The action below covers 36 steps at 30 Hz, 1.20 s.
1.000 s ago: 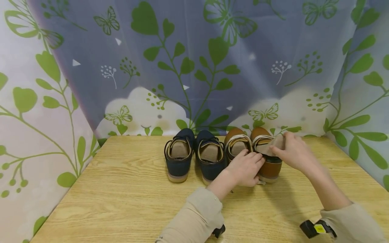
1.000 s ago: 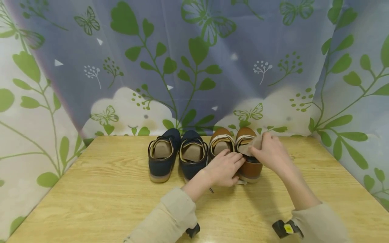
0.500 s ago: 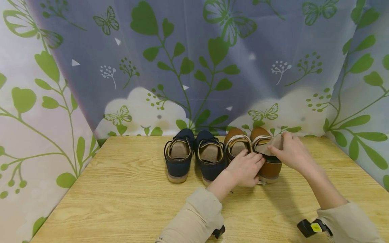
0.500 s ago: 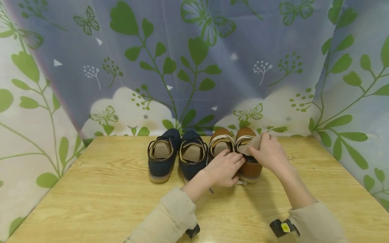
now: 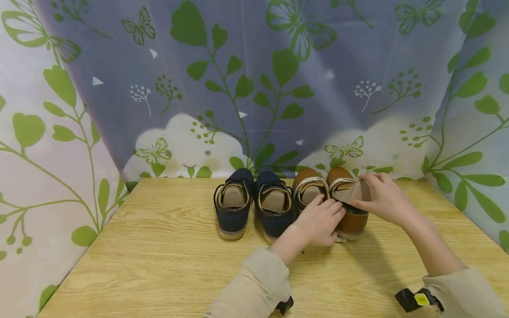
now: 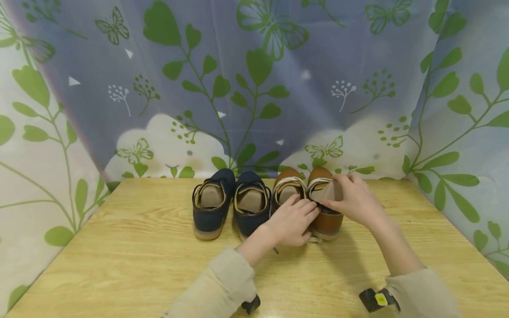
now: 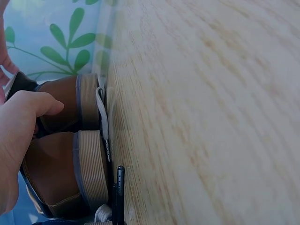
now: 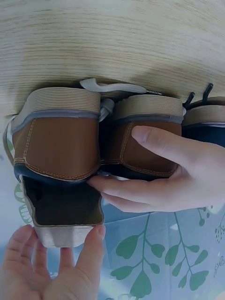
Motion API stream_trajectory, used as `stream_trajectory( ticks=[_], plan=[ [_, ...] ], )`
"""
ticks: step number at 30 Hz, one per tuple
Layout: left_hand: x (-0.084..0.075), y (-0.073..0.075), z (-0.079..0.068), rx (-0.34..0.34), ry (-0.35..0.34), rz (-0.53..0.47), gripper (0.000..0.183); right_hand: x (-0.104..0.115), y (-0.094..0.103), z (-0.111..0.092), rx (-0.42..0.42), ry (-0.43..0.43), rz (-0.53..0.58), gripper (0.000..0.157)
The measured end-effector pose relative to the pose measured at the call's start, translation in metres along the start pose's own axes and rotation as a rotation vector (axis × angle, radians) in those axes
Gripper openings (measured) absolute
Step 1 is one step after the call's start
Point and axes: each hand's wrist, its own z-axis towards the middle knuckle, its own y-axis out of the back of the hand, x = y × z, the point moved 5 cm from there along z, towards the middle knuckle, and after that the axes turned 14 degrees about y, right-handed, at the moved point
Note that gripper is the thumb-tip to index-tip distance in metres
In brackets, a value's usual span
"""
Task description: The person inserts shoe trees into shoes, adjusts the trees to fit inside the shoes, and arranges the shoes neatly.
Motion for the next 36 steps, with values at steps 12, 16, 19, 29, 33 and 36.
stream_trajectory(
  ticks=[12,16,19,29,33,36],
  plan=[
    [0.004,0.005,-0.001,-0.022,-0.002,-0.012,0.06,0.007,-0.002,0.001,-0.052,0.023,-0.011,0.07],
    [0.004,0.005,-0.001,-0.012,-0.002,-0.023,0.06,0.008,-0.004,0.002,-0.06,0.045,-0.038,0.07],
    [0.004,0.004,-0.001,-0.007,0.001,-0.027,0.06,0.008,-0.005,0.003,-0.07,0.054,-0.056,0.07],
    [0.002,0.002,0.0,-0.022,0.0,-0.022,0.06,0.008,-0.012,0.003,-0.106,0.078,-0.092,0.068],
    [0.002,0.002,0.0,-0.031,0.003,-0.014,0.06,0.007,-0.014,0.003,-0.11,0.077,-0.1,0.067],
    [0.001,0.003,-0.001,-0.036,0.002,-0.006,0.06,0.006,-0.016,0.004,-0.1,0.066,-0.106,0.067]
  ],
)
